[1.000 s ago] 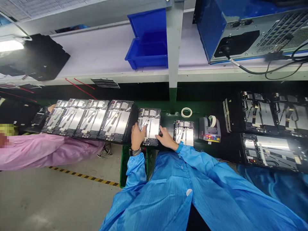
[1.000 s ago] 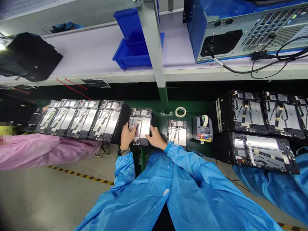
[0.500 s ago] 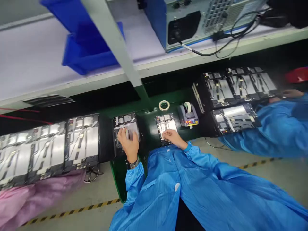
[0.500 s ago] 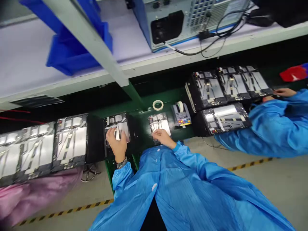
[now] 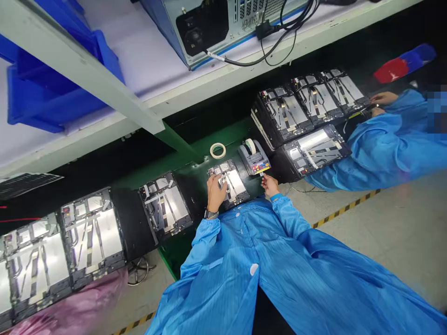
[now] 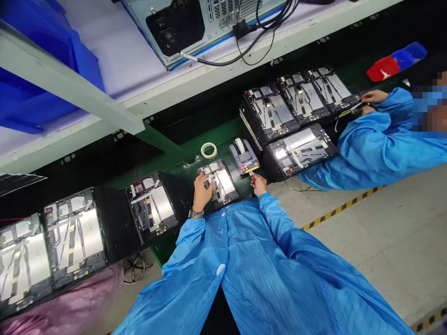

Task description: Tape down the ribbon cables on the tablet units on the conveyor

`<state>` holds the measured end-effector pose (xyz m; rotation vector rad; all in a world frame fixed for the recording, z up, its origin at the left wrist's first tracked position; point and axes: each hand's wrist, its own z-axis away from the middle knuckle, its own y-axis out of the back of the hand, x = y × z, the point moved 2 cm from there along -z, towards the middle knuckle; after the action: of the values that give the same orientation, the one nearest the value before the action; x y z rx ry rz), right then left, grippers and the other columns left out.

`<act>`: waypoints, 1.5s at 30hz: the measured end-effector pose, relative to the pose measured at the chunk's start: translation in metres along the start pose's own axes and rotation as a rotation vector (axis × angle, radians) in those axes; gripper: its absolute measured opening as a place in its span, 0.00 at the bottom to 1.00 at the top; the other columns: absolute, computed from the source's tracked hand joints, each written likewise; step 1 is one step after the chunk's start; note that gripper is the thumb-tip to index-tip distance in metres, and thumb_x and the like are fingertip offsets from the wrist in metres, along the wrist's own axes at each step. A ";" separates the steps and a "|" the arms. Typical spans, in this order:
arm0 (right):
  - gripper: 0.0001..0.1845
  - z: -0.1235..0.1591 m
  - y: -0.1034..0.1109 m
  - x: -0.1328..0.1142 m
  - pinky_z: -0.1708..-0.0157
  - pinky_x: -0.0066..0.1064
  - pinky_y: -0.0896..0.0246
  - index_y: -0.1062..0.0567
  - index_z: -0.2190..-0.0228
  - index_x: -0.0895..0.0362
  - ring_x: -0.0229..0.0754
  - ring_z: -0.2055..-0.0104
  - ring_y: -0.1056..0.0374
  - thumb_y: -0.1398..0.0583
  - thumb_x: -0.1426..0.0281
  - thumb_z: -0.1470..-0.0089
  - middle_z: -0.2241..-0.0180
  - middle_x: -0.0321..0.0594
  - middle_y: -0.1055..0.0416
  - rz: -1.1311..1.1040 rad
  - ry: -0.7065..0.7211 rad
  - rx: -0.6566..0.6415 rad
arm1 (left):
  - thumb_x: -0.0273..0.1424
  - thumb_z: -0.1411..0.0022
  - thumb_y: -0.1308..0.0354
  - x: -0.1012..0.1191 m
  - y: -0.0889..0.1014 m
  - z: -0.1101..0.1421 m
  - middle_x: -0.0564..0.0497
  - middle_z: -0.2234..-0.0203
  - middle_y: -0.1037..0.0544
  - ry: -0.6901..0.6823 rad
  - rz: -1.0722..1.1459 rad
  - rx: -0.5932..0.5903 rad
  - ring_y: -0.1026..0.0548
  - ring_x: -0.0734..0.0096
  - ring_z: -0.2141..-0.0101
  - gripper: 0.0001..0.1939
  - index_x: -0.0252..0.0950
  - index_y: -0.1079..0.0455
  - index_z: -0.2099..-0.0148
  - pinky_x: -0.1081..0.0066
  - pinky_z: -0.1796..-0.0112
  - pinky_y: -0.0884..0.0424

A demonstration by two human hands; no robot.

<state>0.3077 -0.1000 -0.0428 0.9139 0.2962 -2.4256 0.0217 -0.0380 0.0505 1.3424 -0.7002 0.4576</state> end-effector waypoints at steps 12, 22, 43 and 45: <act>0.10 0.006 0.002 0.007 0.82 0.18 0.35 0.30 0.68 0.55 0.30 0.81 0.33 0.33 0.73 0.41 0.79 0.26 0.31 -0.076 -0.020 0.114 | 0.32 0.31 0.42 -0.016 -0.006 -0.006 0.36 0.36 0.33 0.098 -0.060 -0.021 0.35 0.50 0.33 0.20 0.36 0.28 0.39 0.51 0.32 0.39; 0.21 -0.002 -0.023 0.005 0.78 0.22 0.32 0.36 0.72 0.53 0.32 0.80 0.34 0.29 0.80 0.51 0.81 0.25 0.34 -0.093 -0.054 0.121 | 0.33 0.32 0.41 0.013 -0.046 -0.053 0.33 0.31 0.38 0.094 -0.165 0.036 0.43 0.43 0.29 0.22 0.36 0.31 0.37 0.46 0.31 0.47; 0.36 0.060 -0.137 -0.060 0.35 0.53 0.39 0.40 0.31 0.61 0.58 0.36 0.38 0.41 0.76 0.38 0.40 0.57 0.36 1.109 1.168 -0.582 | 0.28 0.30 0.44 0.013 -0.061 -0.080 0.41 0.36 0.29 0.054 -0.183 -0.034 0.38 0.49 0.33 0.10 0.42 0.22 0.55 0.43 0.31 0.56; 0.40 0.048 -0.159 -0.064 0.35 0.56 0.40 0.41 0.30 0.63 0.61 0.36 0.39 0.39 0.80 0.41 0.41 0.59 0.36 1.256 1.186 -0.661 | 0.28 0.31 0.45 0.011 -0.060 -0.082 0.41 0.37 0.28 0.064 -0.193 -0.031 0.37 0.49 0.33 0.10 0.42 0.21 0.56 0.44 0.31 0.54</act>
<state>0.2346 0.0407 0.0384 1.4493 0.6129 -0.4328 0.0859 0.0296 0.0086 1.3452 -0.5176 0.3322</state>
